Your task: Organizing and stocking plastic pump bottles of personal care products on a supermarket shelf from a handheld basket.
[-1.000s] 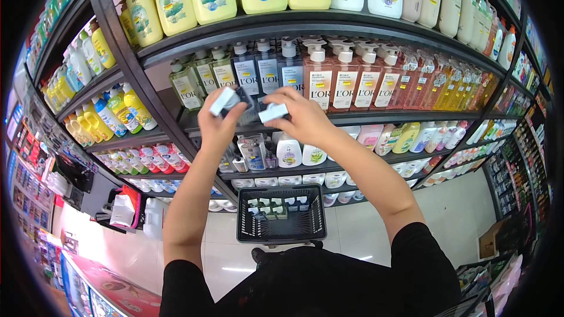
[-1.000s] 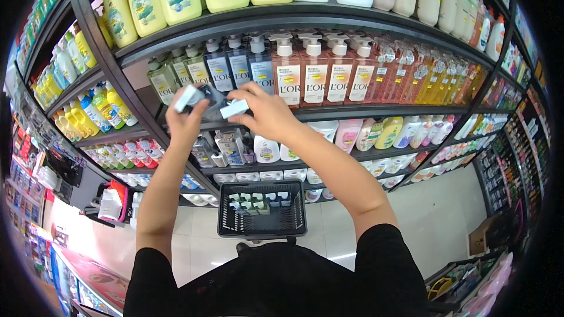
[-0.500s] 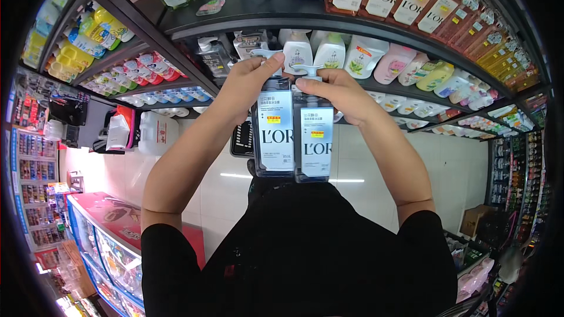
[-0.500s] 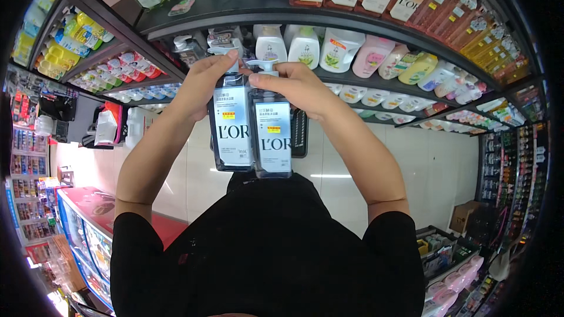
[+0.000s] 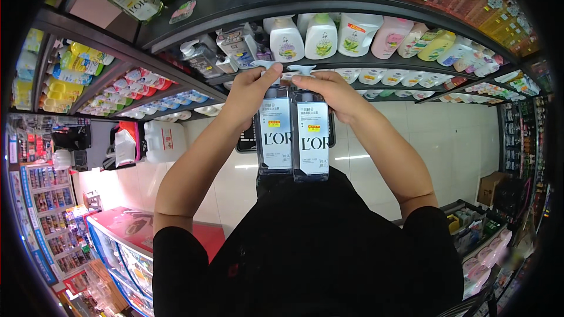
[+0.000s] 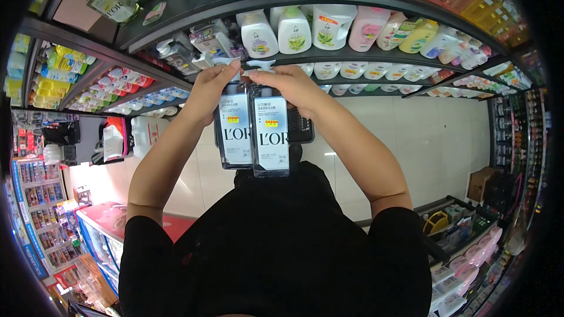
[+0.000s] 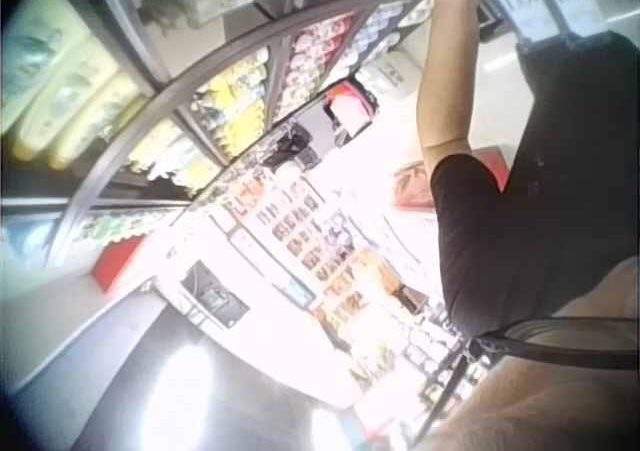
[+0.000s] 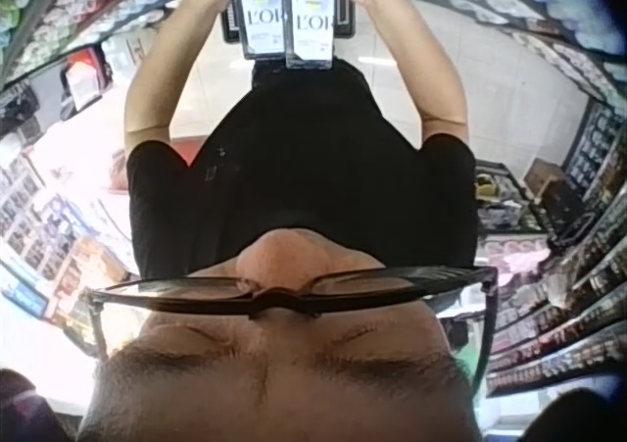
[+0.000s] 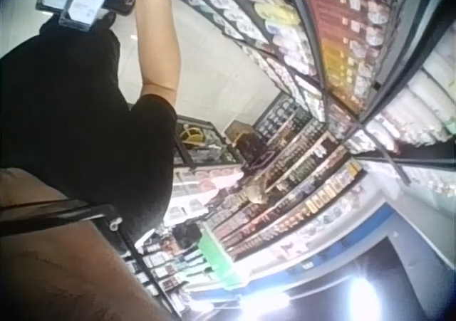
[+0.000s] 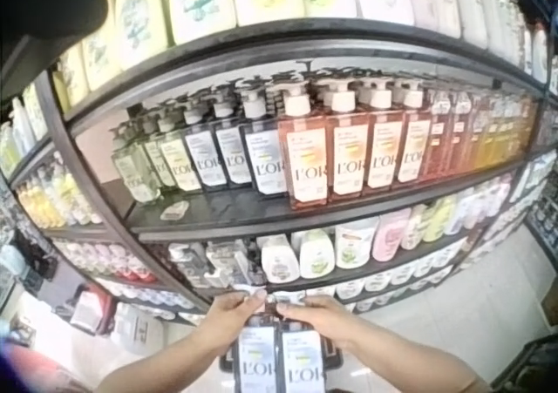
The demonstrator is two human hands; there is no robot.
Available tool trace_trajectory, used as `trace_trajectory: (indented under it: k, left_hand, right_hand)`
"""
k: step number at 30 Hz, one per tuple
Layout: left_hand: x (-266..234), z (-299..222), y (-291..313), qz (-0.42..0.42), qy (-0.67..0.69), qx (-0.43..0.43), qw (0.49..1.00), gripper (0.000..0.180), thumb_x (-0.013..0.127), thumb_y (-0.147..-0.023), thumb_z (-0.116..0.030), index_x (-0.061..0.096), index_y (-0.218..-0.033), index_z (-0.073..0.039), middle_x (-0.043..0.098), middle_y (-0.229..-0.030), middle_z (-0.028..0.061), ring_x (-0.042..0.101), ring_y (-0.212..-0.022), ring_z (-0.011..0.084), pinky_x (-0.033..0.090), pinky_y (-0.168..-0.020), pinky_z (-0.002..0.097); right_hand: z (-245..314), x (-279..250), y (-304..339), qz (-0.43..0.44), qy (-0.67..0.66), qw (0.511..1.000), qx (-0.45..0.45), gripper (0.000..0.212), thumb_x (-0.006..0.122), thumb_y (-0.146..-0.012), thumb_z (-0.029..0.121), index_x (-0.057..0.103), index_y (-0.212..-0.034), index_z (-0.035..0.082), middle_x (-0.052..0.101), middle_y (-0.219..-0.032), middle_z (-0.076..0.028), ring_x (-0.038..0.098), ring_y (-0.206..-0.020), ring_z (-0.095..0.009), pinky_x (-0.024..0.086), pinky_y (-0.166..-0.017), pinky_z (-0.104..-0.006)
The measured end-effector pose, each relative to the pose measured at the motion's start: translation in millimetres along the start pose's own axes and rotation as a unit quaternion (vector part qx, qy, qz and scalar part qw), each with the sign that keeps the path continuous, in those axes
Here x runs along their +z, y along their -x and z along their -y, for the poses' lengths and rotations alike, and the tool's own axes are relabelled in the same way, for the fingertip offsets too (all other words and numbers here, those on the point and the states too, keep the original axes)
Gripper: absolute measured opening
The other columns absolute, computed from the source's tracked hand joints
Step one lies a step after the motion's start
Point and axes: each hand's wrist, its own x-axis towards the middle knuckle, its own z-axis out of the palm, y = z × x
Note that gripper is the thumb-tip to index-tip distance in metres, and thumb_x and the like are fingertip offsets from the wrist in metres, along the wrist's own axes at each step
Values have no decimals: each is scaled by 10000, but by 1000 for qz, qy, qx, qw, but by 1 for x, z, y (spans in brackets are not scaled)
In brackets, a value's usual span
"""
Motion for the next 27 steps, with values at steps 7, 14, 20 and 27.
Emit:
trace_trajectory:
  k: [7,14,20,27]
  left_hand:
    - [-19,21,-9,-49,42,-49,997,465,719,-999,-439,699,-1049,23,716,-902,68,664,-728,118,540,-643,274]
    - [-76,75,-13,-83,29,-8,996,437,801,-953,-331,699,-1107,65,712,-898,68,663,-764,110,548,-664,271]
    - [-143,146,-8,-186,-107,97,972,363,900,-830,-135,723,-1100,30,693,-1013,69,703,-886,149,579,-752,293]
    - [-149,218,-34,-168,-293,137,931,338,910,-759,-160,739,-1019,-25,714,-970,124,719,-839,274,588,-758,369]
  right_hand:
    - [-18,6,-39,18,0,1000,26,463,815,-889,444,738,-1045,14,731,-891,-47,674,-691,-107,491,-526,-245]
    - [-81,23,-76,-1,221,975,-18,521,823,-877,457,726,-1123,8,761,-967,-83,702,-811,-141,562,-715,-317]
    - [-167,14,-75,-94,322,940,-67,384,867,-856,270,674,-1075,22,723,-942,-102,701,-857,-202,554,-773,-344]
    - [-230,-7,-127,-227,382,892,-80,412,873,-810,242,643,-1084,39,725,-983,-145,718,-879,-300,560,-800,-390]
